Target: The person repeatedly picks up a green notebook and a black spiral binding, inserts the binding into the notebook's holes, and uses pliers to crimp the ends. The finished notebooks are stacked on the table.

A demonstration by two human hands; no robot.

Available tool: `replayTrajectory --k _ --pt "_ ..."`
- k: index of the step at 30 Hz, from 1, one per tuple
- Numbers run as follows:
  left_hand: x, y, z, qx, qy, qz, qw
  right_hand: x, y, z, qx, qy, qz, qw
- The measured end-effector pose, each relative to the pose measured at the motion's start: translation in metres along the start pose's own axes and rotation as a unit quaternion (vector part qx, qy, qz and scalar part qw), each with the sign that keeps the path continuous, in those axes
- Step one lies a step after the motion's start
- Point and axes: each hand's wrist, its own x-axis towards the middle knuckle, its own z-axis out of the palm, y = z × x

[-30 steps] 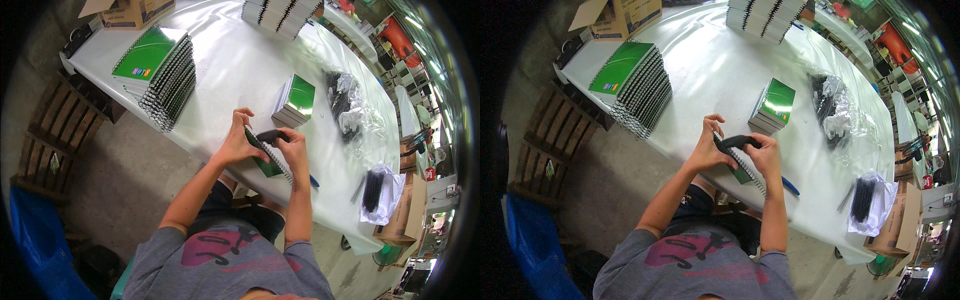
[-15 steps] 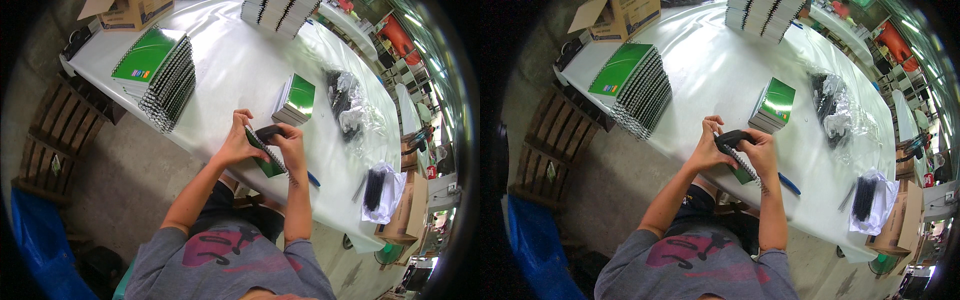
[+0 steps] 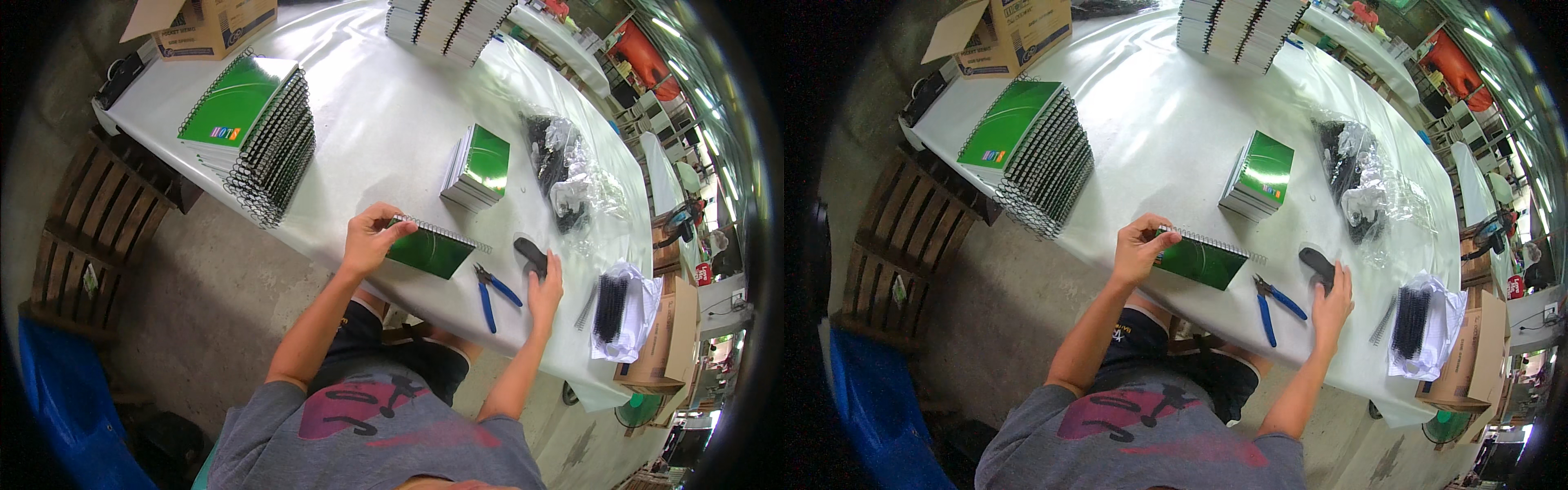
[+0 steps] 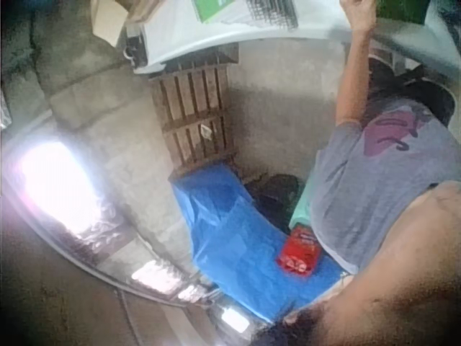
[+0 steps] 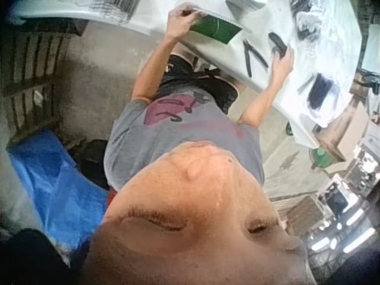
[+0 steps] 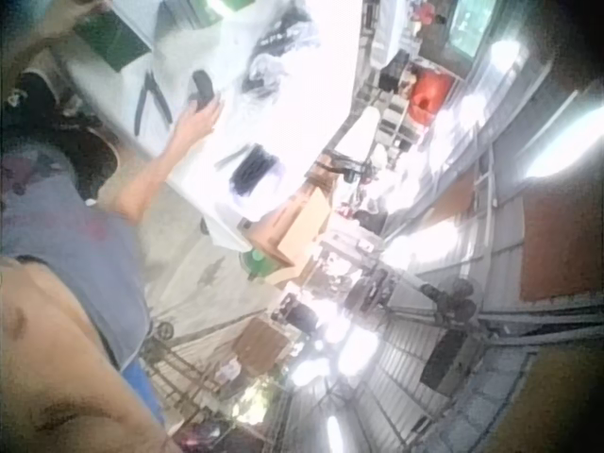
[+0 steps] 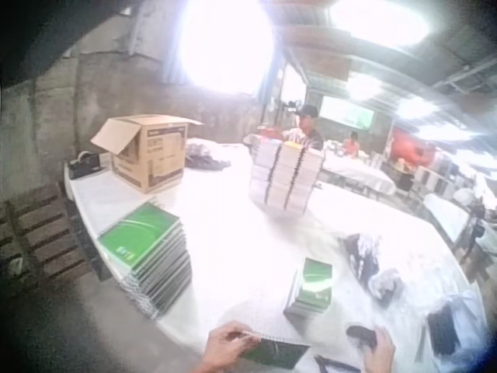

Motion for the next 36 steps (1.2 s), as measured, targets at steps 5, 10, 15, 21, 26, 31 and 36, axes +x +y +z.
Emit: replayTrajectory --k 5,10,15,21,26,31,36 --pt "-0.010 0.018 0.008 0.049 0.085 0.085 0.992 -0.046 -0.047 -0.014 0.056 0.005 -0.077 0.995" --pt "-0.011 0.030 0.012 0.106 0.130 0.206 0.964 -0.090 -0.059 0.008 -0.103 -0.067 -0.108 0.987" --pt "-0.017 0.048 0.013 0.229 0.119 0.260 0.931 -0.081 -0.100 -0.004 0.131 -0.105 -0.063 0.984" --pt "-0.021 0.053 0.016 0.292 0.130 0.338 0.885 -0.071 -0.182 -0.032 0.232 -0.105 -0.204 0.945" --pt "-0.023 0.059 0.018 0.308 0.133 0.363 0.869 -0.063 -0.194 -0.031 0.212 -0.072 -0.237 0.945" --pt "-0.027 0.062 0.019 0.311 0.126 0.360 0.870 -0.063 -0.197 -0.033 0.211 -0.098 -0.252 0.939" --pt "-0.028 0.060 0.019 0.304 0.130 0.387 0.861 -0.066 -0.190 -0.029 0.431 -0.272 -0.136 0.850"
